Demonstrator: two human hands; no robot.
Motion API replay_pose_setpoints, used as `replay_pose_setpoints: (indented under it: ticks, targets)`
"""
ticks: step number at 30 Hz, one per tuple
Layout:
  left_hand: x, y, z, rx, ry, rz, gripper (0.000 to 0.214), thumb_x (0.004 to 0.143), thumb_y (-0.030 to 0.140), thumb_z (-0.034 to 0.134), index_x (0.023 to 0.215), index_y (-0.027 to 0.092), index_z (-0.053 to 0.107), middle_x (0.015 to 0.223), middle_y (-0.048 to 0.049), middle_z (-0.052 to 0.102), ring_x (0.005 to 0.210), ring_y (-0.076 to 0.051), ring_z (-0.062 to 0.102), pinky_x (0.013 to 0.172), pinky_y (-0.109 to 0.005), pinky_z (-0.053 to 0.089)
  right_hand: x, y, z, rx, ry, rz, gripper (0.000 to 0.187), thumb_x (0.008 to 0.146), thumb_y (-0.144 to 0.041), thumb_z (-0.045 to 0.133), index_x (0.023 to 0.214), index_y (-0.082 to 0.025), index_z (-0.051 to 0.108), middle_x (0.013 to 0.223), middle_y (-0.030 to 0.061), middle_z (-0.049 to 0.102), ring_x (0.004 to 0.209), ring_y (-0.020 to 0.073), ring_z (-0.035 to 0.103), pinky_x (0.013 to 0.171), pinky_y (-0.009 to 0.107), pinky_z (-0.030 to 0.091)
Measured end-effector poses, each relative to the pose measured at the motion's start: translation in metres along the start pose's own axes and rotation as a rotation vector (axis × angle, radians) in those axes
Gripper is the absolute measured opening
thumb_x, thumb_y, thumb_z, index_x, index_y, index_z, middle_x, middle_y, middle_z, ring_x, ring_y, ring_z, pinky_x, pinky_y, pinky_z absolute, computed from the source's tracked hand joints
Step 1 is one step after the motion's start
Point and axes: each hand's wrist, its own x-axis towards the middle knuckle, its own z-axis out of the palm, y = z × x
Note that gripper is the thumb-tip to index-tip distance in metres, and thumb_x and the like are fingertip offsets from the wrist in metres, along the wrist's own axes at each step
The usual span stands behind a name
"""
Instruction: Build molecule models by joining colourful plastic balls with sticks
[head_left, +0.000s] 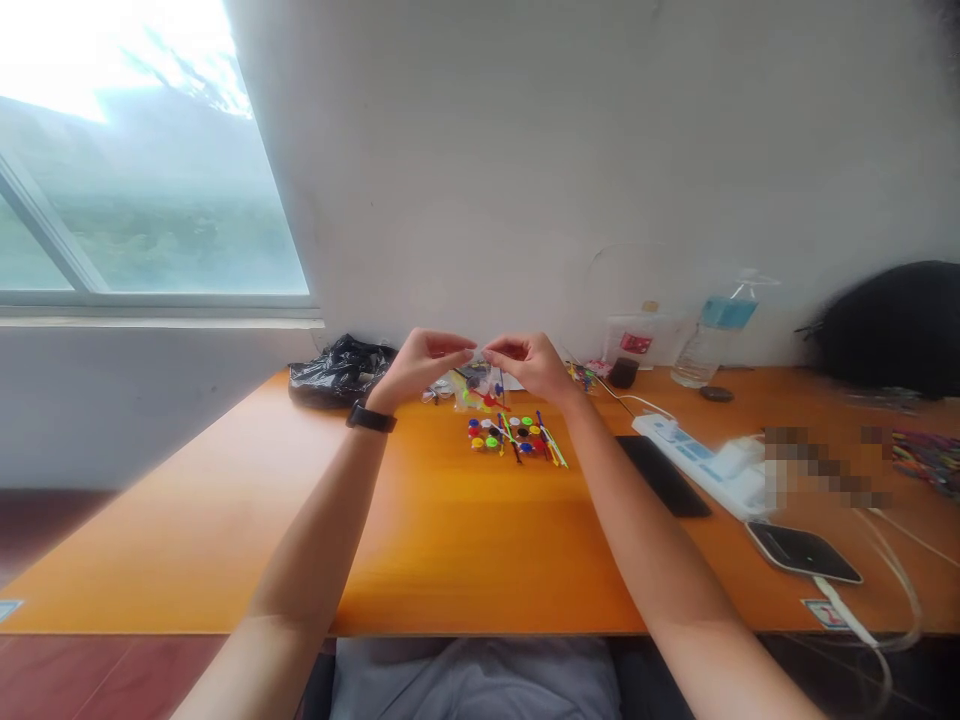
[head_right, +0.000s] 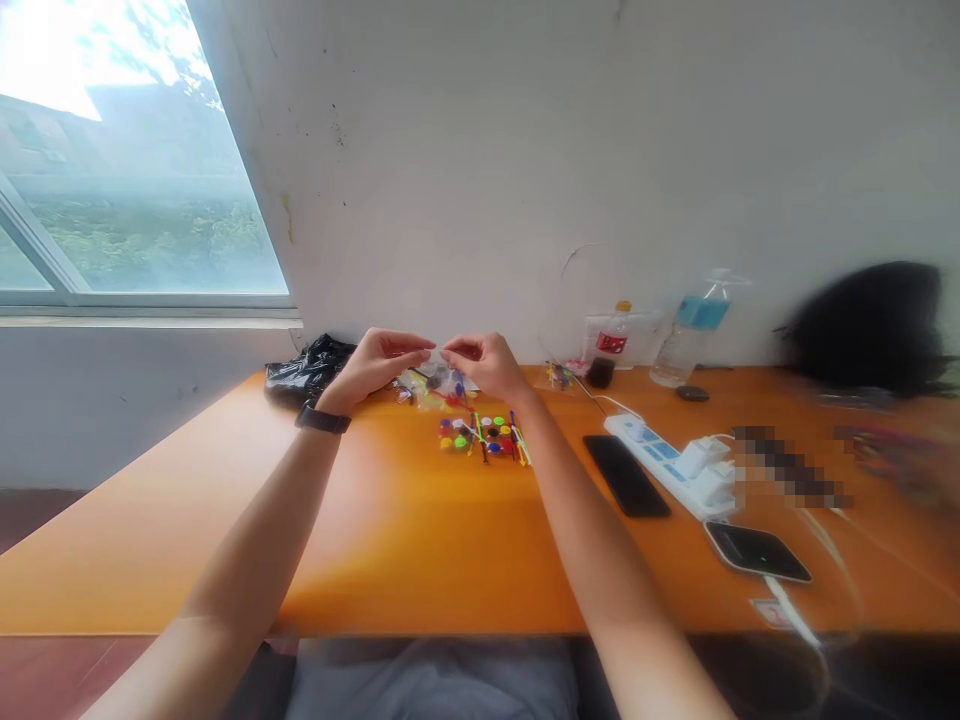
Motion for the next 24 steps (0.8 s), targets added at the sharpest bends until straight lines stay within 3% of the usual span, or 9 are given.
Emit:
replay_pose_setpoints:
  ticks: [4, 9, 15, 20, 24]
  targets:
    - [-0.001, -0.003, -0.005, 0.041, -0.102, -0.035, 0.032, 0.086, 0.048, 0.08, 0.088, 0.017, 0.085, 0.08, -0.0075, 0.079, 0.064, -0.016, 0.068, 0.052, -0.025, 0.049, -0.002, -0.001, -0.003, -0.066, -0.079, -0.009, 0.036, 0.087, -0.054, 0.076, 0.089, -0.019, 0.082, 0.08, 0.0037, 0.073, 0.073, 0.0172, 0.062, 0.066, 0.029, 0.047]
    - [-0.001, -0.011, -0.01, 0.108, -0.038, -0.108, 0.034, 0.081, 0.051, 0.084, 0.077, 0.017, 0.081, 0.062, -0.0033, 0.071, 0.047, -0.01, 0.055, 0.042, -0.022, 0.037, -0.004, 0.001, -0.01, -0.138, -0.111, 0.047, 0.041, 0.086, -0.057, 0.075, 0.087, -0.016, 0.079, 0.07, 0.0017, 0.067, 0.064, 0.0142, 0.055, 0.058, 0.027, 0.04]
    - [0.003, -0.013, -0.008, 0.038, 0.057, -0.059, 0.036, 0.077, 0.049, 0.087, 0.088, 0.015, 0.085, 0.084, -0.0085, 0.081, 0.073, -0.019, 0.072, 0.066, -0.028, 0.056, -0.003, 0.01, -0.016, -0.151, 0.016, 0.034, 0.04, 0.09, -0.057, 0.07, 0.091, -0.017, 0.078, 0.076, 0.0026, 0.069, 0.067, 0.0151, 0.057, 0.062, 0.027, 0.045]
    - [0.013, -0.03, -0.001, -0.022, 0.207, -0.045, 0.034, 0.07, 0.046, 0.093, 0.082, 0.015, 0.084, 0.082, -0.009, 0.081, 0.075, -0.022, 0.074, 0.069, -0.031, 0.059, -0.002, 0.014, -0.016, -0.058, 0.018, 0.092, 0.038, 0.094, -0.06, 0.065, 0.098, -0.022, 0.068, 0.087, 0.0024, 0.073, 0.059, 0.0128, 0.058, 0.058, 0.027, 0.05]
    - [0.018, -0.051, 0.005, -0.126, 0.246, -0.066, 0.035, 0.073, 0.045, 0.092, 0.09, 0.016, 0.084, 0.09, -0.0096, 0.082, 0.079, -0.021, 0.075, 0.074, -0.031, 0.06, 0.001, 0.025, -0.014, 0.02, 0.019, 0.16, 0.041, 0.094, -0.062, 0.064, 0.101, -0.022, 0.064, 0.077, 0.0003, 0.071, 0.05, 0.0109, 0.054, 0.051, 0.025, 0.047]
